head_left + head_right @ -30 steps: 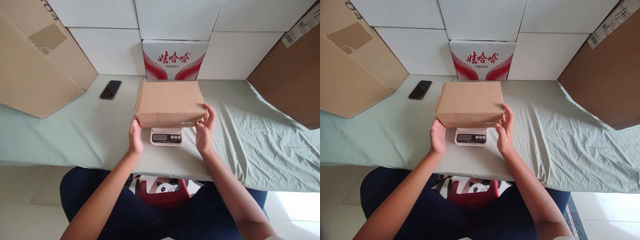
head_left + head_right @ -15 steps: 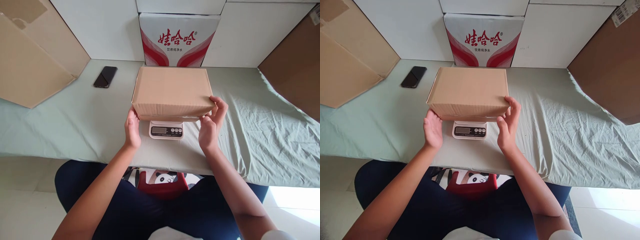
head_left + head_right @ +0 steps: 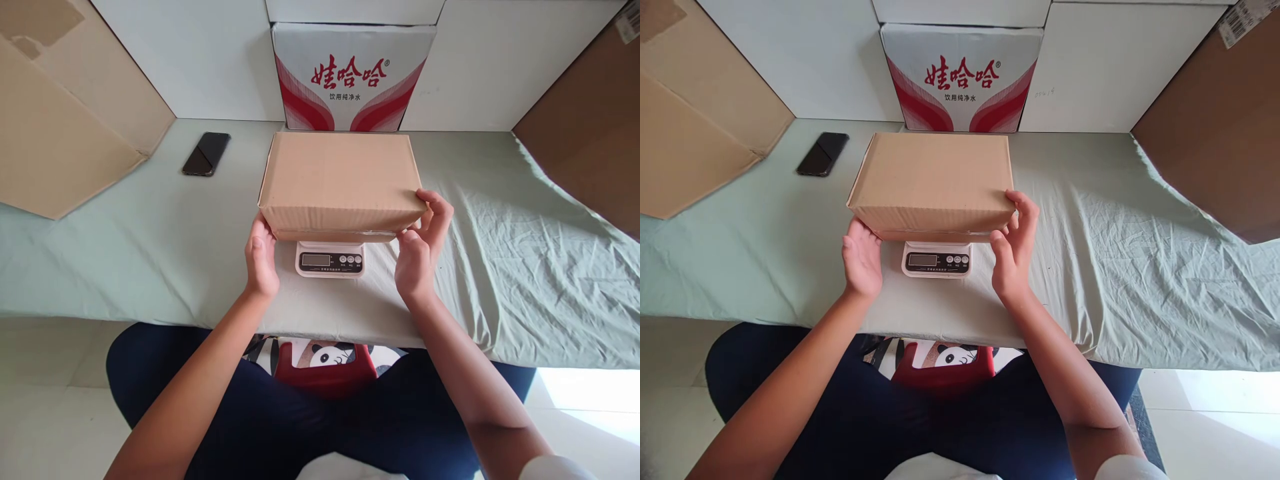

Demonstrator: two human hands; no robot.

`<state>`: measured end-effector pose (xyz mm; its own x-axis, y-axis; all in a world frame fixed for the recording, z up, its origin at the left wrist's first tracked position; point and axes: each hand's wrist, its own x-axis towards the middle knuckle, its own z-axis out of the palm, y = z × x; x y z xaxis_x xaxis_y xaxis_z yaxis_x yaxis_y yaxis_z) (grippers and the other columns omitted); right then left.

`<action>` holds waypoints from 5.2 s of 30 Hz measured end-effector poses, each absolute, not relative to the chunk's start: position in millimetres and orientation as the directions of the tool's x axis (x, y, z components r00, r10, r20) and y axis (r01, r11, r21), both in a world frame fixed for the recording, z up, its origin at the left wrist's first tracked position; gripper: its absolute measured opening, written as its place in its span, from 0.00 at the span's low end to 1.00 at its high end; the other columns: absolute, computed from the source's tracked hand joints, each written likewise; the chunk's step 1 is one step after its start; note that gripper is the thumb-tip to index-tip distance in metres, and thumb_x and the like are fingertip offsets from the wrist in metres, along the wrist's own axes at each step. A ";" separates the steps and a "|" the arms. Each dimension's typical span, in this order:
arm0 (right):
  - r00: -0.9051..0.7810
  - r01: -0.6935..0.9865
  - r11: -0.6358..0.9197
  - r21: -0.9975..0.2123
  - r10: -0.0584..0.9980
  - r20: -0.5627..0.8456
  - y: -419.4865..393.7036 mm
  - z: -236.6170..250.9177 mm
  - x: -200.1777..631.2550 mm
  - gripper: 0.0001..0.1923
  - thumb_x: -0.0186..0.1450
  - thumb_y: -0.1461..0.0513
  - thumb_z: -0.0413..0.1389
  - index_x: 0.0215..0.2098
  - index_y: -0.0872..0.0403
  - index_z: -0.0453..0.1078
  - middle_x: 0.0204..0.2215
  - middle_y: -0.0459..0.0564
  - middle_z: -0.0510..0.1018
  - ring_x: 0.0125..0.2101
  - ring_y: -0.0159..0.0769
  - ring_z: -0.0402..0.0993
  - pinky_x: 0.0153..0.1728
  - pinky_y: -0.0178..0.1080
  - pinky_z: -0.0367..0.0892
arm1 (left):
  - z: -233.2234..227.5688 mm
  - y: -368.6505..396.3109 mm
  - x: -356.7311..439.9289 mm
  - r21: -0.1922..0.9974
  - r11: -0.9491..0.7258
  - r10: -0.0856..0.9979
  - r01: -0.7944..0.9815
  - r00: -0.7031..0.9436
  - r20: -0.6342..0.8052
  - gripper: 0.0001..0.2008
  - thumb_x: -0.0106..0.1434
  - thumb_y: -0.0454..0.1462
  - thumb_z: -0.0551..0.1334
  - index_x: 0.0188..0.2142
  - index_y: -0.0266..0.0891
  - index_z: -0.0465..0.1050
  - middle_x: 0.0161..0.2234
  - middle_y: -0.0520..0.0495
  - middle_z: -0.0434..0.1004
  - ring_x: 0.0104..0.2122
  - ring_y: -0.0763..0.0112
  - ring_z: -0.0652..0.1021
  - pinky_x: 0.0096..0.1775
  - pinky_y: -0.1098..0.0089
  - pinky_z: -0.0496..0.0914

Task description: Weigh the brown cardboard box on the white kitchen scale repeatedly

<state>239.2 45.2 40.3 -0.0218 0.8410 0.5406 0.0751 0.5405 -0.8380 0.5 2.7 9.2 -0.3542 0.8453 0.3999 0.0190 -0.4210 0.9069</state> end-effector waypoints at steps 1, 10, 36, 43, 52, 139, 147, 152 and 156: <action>-0.024 0.078 0.544 -0.836 0.839 0.544 45.1 40.4 239.0 0.29 0.67 0.39 0.49 0.63 0.35 0.56 0.61 0.52 0.64 0.62 0.58 0.67 0.57 0.65 0.71 | 9.2 2.6 0.7 0.907 -0.420 0.845 0.025 -0.354 0.401 0.35 0.67 0.64 0.49 0.60 0.47 0.72 0.60 0.40 0.75 0.62 0.49 0.74 0.58 0.53 0.71; -0.048 0.107 0.590 -0.800 0.807 0.588 51.9 35.0 252.7 0.31 0.69 0.41 0.46 0.69 0.22 0.44 0.69 0.42 0.55 0.71 0.61 0.55 0.54 0.71 0.73 | 8.7 3.6 -7.3 0.893 -0.447 0.829 0.038 -0.358 0.430 0.35 0.68 0.64 0.48 0.64 0.50 0.68 0.66 0.44 0.70 0.70 0.51 0.66 0.65 0.52 0.66; -0.078 0.067 0.466 -0.882 0.884 0.461 50.4 31.9 241.1 0.34 0.67 0.48 0.50 0.71 0.37 0.51 0.67 0.49 0.66 0.65 0.51 0.65 0.63 0.58 0.70 | 7.9 0.7 0.5 0.901 -0.434 0.861 0.021 -0.284 0.422 0.33 0.68 0.62 0.50 0.63 0.49 0.70 0.62 0.40 0.74 0.64 0.51 0.72 0.64 0.51 0.67; -0.123 0.107 0.563 -0.819 0.825 0.551 88.0 60.9 234.4 0.37 0.68 0.43 0.49 0.72 0.36 0.45 0.68 0.48 0.61 0.69 0.54 0.58 0.67 0.62 0.63 | 36.1 43.5 -10.3 0.865 -0.501 0.838 0.034 -0.231 0.495 0.35 0.67 0.64 0.52 0.64 0.50 0.69 0.65 0.44 0.71 0.70 0.51 0.64 0.68 0.55 0.61; -0.076 -0.064 0.442 -0.895 0.892 0.446 176.7 31.7 204.6 0.35 0.61 0.50 0.53 0.65 0.45 0.53 0.68 0.52 0.62 0.68 0.51 0.57 0.72 0.58 0.54 | 2.6 136.6 -33.8 0.945 -0.322 0.914 -0.050 -0.274 0.297 0.43 0.63 0.69 0.50 0.66 0.47 0.66 0.70 0.42 0.65 0.72 0.56 0.61 0.70 0.55 0.57; -0.185 0.009 0.295 -0.956 0.940 0.288 48.5 45.8 253.7 0.30 0.67 0.45 0.58 0.62 0.41 0.54 0.60 0.54 0.66 0.56 0.48 0.69 0.59 0.59 0.68 | 5.8 -3.3 -11.9 0.940 -0.339 0.921 -0.044 -0.218 0.322 0.42 0.64 0.67 0.51 0.66 0.45 0.67 0.69 0.38 0.66 0.70 0.44 0.65 0.68 0.47 0.60; -0.135 0.046 0.288 -0.956 0.950 0.280 44.2 46.5 254.1 0.29 0.67 0.45 0.58 0.60 0.43 0.54 0.56 0.54 0.68 0.50 0.46 0.70 0.53 0.54 0.71 | 6.4 -10.8 -7.6 0.939 -0.343 0.917 -0.025 -0.224 0.329 0.42 0.64 0.66 0.51 0.67 0.44 0.66 0.68 0.36 0.68 0.69 0.43 0.66 0.68 0.47 0.61; -0.156 0.042 0.301 -0.953 0.944 0.291 42.2 47.6 252.4 0.30 0.67 0.45 0.58 0.61 0.42 0.54 0.58 0.53 0.66 0.52 0.46 0.69 0.56 0.56 0.70 | 7.9 -10.3 -8.6 0.942 -0.336 0.914 -0.019 -0.247 0.322 0.42 0.65 0.66 0.50 0.67 0.44 0.66 0.68 0.37 0.68 0.69 0.44 0.66 0.68 0.48 0.61; -0.160 0.046 0.300 -0.953 0.944 0.290 41.9 47.3 252.8 0.28 0.68 0.45 0.58 0.61 0.40 0.55 0.59 0.53 0.65 0.54 0.48 0.70 0.58 0.58 0.70 | 8.5 -11.0 -8.0 0.941 -0.338 0.908 -0.014 -0.267 0.322 0.41 0.64 0.66 0.51 0.66 0.45 0.67 0.67 0.39 0.69 0.69 0.44 0.67 0.68 0.48 0.61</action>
<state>252.8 41.9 47.3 -0.1604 0.9435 0.2899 0.0456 0.3005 -0.9527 -8.0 -11.0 8.5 -0.2674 0.9083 0.3218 -0.0143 -0.3376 0.9412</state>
